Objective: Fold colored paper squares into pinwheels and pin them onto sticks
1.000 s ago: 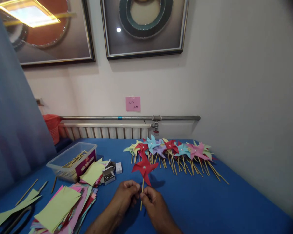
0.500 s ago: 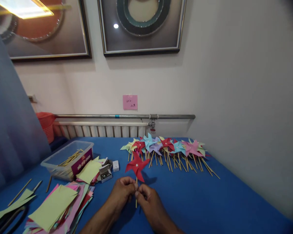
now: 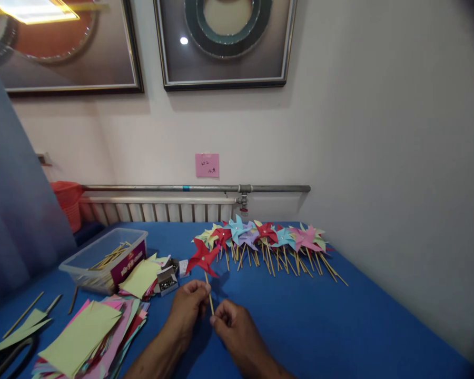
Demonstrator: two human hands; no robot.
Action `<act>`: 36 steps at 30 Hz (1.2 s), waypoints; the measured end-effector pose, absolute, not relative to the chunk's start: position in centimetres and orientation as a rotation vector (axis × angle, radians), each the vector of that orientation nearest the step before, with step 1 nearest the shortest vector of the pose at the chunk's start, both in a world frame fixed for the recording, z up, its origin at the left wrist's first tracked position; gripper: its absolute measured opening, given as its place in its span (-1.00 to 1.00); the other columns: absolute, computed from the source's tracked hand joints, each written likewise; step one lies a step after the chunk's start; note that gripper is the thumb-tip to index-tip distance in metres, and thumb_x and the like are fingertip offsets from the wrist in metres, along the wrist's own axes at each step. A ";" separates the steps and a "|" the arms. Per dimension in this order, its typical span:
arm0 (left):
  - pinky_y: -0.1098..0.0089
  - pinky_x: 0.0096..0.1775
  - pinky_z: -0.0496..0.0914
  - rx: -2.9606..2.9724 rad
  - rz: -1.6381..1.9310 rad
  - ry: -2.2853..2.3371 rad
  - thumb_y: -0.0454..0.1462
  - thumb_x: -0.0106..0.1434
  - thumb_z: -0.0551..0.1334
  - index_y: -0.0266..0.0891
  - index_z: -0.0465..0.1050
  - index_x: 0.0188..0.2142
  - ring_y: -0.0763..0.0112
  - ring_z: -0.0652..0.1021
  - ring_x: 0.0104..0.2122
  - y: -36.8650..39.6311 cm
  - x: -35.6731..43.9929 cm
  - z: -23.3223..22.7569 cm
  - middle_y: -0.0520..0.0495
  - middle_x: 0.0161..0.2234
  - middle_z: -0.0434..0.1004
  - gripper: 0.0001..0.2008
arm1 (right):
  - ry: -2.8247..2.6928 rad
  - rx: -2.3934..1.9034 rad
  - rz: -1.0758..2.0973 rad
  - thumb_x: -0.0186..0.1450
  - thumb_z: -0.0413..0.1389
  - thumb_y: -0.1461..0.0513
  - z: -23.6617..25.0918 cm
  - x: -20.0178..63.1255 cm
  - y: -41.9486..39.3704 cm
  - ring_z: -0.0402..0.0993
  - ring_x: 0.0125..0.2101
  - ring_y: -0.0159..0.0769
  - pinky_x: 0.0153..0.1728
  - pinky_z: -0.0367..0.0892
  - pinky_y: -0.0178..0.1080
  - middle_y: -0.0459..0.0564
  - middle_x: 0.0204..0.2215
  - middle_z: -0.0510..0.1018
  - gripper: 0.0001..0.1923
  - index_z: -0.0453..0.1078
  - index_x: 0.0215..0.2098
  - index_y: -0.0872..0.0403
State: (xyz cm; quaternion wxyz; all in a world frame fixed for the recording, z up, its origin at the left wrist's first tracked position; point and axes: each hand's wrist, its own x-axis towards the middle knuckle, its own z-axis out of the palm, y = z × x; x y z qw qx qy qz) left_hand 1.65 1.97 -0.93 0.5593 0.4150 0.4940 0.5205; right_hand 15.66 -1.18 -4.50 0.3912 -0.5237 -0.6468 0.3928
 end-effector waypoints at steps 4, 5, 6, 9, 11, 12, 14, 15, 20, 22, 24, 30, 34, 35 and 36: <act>0.47 -0.58 0.12 1.033 1.172 1.156 -0.02 -0.12 0.39 -0.22 0.36 -0.59 0.58 0.26 -0.71 2.0 1.6 -1.0 0.11 -0.68 0.33 -0.64 | -1.667 -1.329 0.967 0.26 0.11 0.29 -4.7 15.6 -1.1 0.29 -0.51 -0.37 -0.45 0.11 -0.33 -0.21 -0.58 0.37 -0.87 0.33 -0.46 0.03; 0.47 -0.58 0.12 1.048 1.153 1.154 -0.02 -0.13 0.39 -0.21 0.36 -0.59 0.58 0.26 -0.71 2.0 1.7 -1.1 0.11 -0.69 0.33 -0.65 | -1.665 -1.336 0.961 0.26 0.11 0.29 -4.6 15.6 -1.1 0.28 -0.51 -0.37 -0.45 0.11 -0.33 -0.21 -0.58 0.37 -0.86 0.32 -0.47 0.03; 0.46 -0.58 0.12 1.063 1.131 1.152 -0.03 -0.13 0.38 -0.21 0.36 -0.59 0.57 0.26 -0.71 2.0 1.7 -1.2 0.11 -0.70 0.33 -0.66 | -1.662 -1.344 0.953 0.27 0.10 0.30 -4.6 15.6 -1.1 0.28 -0.51 -0.37 -0.45 0.11 -0.32 -0.22 -0.59 0.36 -0.85 0.31 -0.47 0.03; 0.44 -0.59 0.10 1.108 1.050 1.163 -0.05 -0.17 0.35 -0.19 0.35 -0.60 0.55 0.25 -0.73 2.1 2.1 -1.7 0.09 -0.71 0.34 -0.70 | -1.656 -1.365 0.913 0.26 0.08 0.33 -4.5 15.7 -1.0 0.25 -0.52 -0.38 -0.46 0.09 -0.33 -0.22 -0.59 0.33 -0.82 0.26 -0.49 0.02; 0.43 -0.57 0.09 1.137 1.030 1.181 -0.06 -0.18 0.33 -0.19 0.35 -0.62 0.55 0.25 -0.71 2.1 2.3 -2.0 0.09 -0.72 0.33 -0.72 | -1.657 -1.372 0.889 0.25 0.07 0.33 -4.5 15.7 -0.9 0.25 -0.52 -0.38 -0.46 0.08 -0.33 -0.22 -0.59 0.33 -0.81 0.23 -0.50 0.01; 0.43 -0.56 0.10 1.148 1.031 1.196 -0.07 -0.18 0.33 -0.19 0.35 -0.63 0.55 0.25 -0.70 2.1 2.3 -2.1 0.09 -0.72 0.33 -0.72 | -1.657 -1.374 0.881 0.26 0.07 0.33 -4.5 15.7 -0.9 0.24 -0.52 -0.39 -0.46 0.08 -0.33 -0.22 -0.59 0.32 -0.80 0.23 -0.50 0.01; 0.42 -0.53 0.11 1.171 1.051 1.225 -0.07 -0.17 0.31 -0.20 0.36 -0.64 0.55 0.26 -0.67 2.2 2.4 -2.3 0.09 -0.71 0.32 -0.73 | -1.658 -1.385 0.871 0.27 0.07 0.31 -4.4 15.7 -0.9 0.24 -0.53 -0.39 -0.47 0.07 -0.33 -0.22 -0.59 0.33 -0.80 0.22 -0.50 0.01; 0.42 -0.51 0.12 1.188 1.063 1.240 -0.07 -0.17 0.31 -0.21 0.37 -0.64 0.54 0.26 -0.65 2.2 2.4 -2.5 0.09 -0.70 0.32 -0.73 | -1.658 -1.392 0.869 0.28 0.07 0.30 -4.3 15.6 -0.9 0.23 -0.53 -0.39 -0.47 0.06 -0.33 -0.22 -0.59 0.33 -0.79 0.22 -0.50 0.01; 0.41 -0.49 0.11 1.277 1.097 1.283 -0.06 -0.10 0.29 -0.20 0.36 -0.62 0.50 0.25 -0.61 2.3 2.4 -3.2 0.10 -0.67 0.30 -0.74 | -1.659 -1.418 0.828 0.32 0.07 0.25 -4.5 15.4 -1.0 0.24 -0.53 -0.39 -0.47 0.05 -0.32 -0.21 -0.59 0.36 -0.76 0.21 -0.51 0.01; 0.41 -0.48 0.11 1.303 1.093 1.290 -0.07 -0.06 0.27 -0.19 0.36 -0.61 0.49 0.27 -0.60 2.1 2.4 -3.3 0.10 -0.66 0.31 -0.75 | -1.672 -1.432 0.816 0.31 0.07 0.26 -4.7 15.4 -1.0 0.26 -0.53 -0.39 -0.47 0.05 -0.32 -0.20 -0.59 0.38 -0.78 0.22 -0.50 0.01; 0.41 -0.48 0.11 1.327 1.086 1.307 -0.10 -0.03 0.26 -0.19 0.35 -0.61 0.47 0.29 -0.59 2.0 2.4 -3.2 0.09 -0.65 0.32 -0.77 | -1.686 -1.436 0.810 0.31 0.06 0.27 -4.9 15.3 -0.9 0.27 -0.53 -0.39 -0.47 0.04 -0.32 -0.20 -0.59 0.39 -0.80 0.25 -0.49 0.02; 0.40 -0.45 0.16 1.380 1.106 1.346 -0.14 0.00 0.25 -0.19 0.36 -0.60 0.44 0.34 -0.56 1.8 2.3 -3.0 0.07 -0.63 0.36 -0.80 | -1.679 -1.431 0.803 0.32 0.07 0.24 -4.7 15.3 -0.8 0.31 -0.51 -0.36 -0.45 0.08 -0.29 -0.17 -0.57 0.44 -0.79 0.28 -0.49 0.02; 0.40 -0.45 0.15 1.373 1.119 1.365 -0.13 0.00 0.24 -0.20 0.37 -0.60 0.44 0.32 -0.56 2.0 2.4 -3.2 0.07 -0.63 0.34 -0.79 | -1.628 -1.443 0.842 0.30 0.10 0.21 -4.4 15.3 -0.8 0.31 -0.52 -0.36 -0.45 0.09 -0.30 -0.18 -0.57 0.43 -0.79 0.25 -0.49 0.01; 0.40 -0.46 0.14 1.371 1.115 1.363 -0.12 0.00 0.24 -0.20 0.36 -0.60 0.44 0.31 -0.57 2.0 2.4 -3.2 0.07 -0.63 0.33 -0.79 | -1.616 -1.436 0.852 0.30 0.10 0.21 -4.4 15.4 -0.9 0.30 -0.51 -0.36 -0.45 0.09 -0.31 -0.18 -0.57 0.43 -0.79 0.24 -0.49 0.01; 0.40 -0.46 0.13 1.371 1.113 1.360 -0.12 -0.01 0.23 -0.19 0.36 -0.60 0.45 0.30 -0.57 2.0 2.4 -3.2 0.08 -0.63 0.33 -0.79 | -1.607 -1.422 0.858 0.30 0.09 0.21 -4.4 15.4 -0.9 0.30 -0.51 -0.37 -0.45 0.09 -0.31 -0.19 -0.57 0.42 -0.79 0.23 -0.49 0.01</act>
